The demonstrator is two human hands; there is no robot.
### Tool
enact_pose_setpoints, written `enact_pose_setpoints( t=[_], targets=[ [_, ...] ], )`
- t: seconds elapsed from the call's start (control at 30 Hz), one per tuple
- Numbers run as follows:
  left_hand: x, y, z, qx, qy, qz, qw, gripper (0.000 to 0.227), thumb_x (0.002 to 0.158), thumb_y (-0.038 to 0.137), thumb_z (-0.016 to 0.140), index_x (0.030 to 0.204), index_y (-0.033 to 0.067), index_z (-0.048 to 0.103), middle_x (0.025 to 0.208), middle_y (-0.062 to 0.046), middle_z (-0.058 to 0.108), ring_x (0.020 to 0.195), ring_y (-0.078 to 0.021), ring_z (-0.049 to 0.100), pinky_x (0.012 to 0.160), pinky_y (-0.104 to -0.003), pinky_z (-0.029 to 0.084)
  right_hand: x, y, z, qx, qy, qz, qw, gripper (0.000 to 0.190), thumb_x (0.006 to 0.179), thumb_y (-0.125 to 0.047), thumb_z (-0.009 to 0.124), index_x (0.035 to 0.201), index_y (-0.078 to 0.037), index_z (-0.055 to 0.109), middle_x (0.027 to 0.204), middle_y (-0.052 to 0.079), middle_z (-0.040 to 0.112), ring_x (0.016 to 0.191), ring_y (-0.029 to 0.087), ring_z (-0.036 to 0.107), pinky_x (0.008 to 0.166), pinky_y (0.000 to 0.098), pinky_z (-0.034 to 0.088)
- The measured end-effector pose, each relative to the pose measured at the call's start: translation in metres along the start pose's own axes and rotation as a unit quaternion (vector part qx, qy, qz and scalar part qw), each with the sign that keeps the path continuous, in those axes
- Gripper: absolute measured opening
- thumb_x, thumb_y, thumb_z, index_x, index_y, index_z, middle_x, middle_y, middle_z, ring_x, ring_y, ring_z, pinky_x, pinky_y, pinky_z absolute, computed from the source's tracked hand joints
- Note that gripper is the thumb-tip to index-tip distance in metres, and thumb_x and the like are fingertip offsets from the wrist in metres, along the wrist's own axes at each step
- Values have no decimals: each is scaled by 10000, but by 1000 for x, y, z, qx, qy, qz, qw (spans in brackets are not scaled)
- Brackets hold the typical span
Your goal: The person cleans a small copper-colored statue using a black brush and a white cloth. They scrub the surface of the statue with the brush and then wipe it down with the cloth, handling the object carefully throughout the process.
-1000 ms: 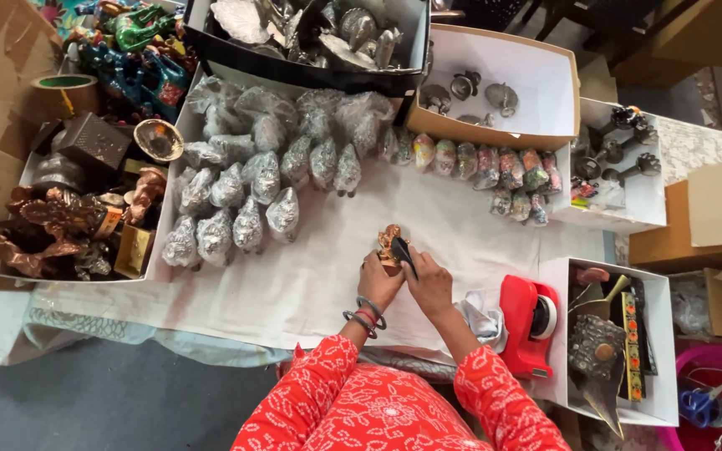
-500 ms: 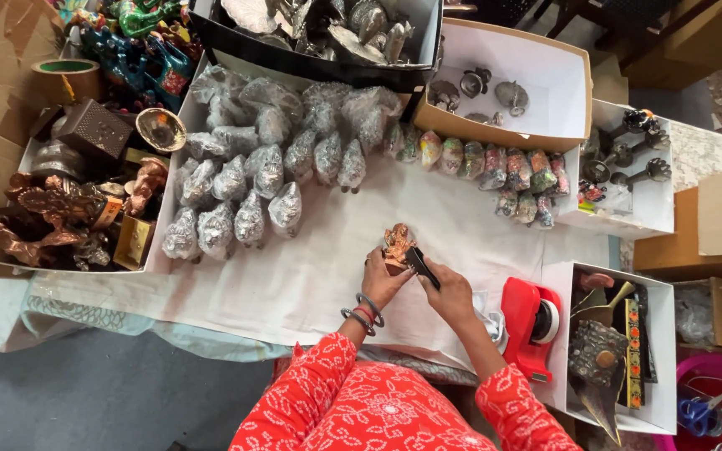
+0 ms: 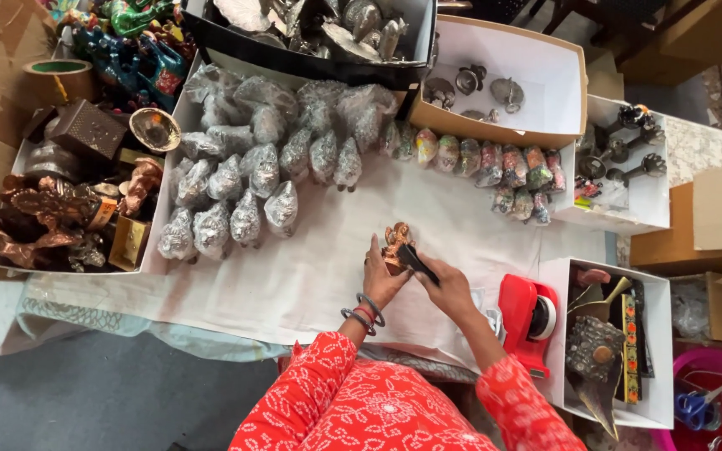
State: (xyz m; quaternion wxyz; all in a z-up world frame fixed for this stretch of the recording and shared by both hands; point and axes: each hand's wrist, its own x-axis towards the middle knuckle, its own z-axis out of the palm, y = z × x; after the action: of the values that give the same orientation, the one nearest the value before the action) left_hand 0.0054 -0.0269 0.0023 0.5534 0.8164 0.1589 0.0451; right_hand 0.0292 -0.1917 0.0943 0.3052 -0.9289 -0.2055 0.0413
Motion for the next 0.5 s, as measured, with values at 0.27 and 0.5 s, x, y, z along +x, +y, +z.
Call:
enact_pose_setpoints(
  t=[0.27, 0.5],
  targets=[
    [-4, 11, -1, -8, -2, 20, 1000, 1335, 666, 348, 932, 1603, -14, 53, 1346, -286, 497, 1232, -434, 512, 1069, -490, 415, 29, -25, -6, -38, -29, -51, 998, 527, 915, -280, 706, 1425, -275, 570, 1054, 70, 716, 891, 329, 696, 751, 434, 560],
    [-14, 38, -12, 14, -34, 1, 999, 1332, 670, 280, 892, 1600, -16, -14, 1334, -266, 489, 1184, -430, 504, 1043, -480, 434, 2, -20, -16, -69, -21, -57, 996, 558, 903, -268, 718, 1437, -238, 561, 976, 77, 695, 798, 324, 692, 680, 432, 557]
  ],
)
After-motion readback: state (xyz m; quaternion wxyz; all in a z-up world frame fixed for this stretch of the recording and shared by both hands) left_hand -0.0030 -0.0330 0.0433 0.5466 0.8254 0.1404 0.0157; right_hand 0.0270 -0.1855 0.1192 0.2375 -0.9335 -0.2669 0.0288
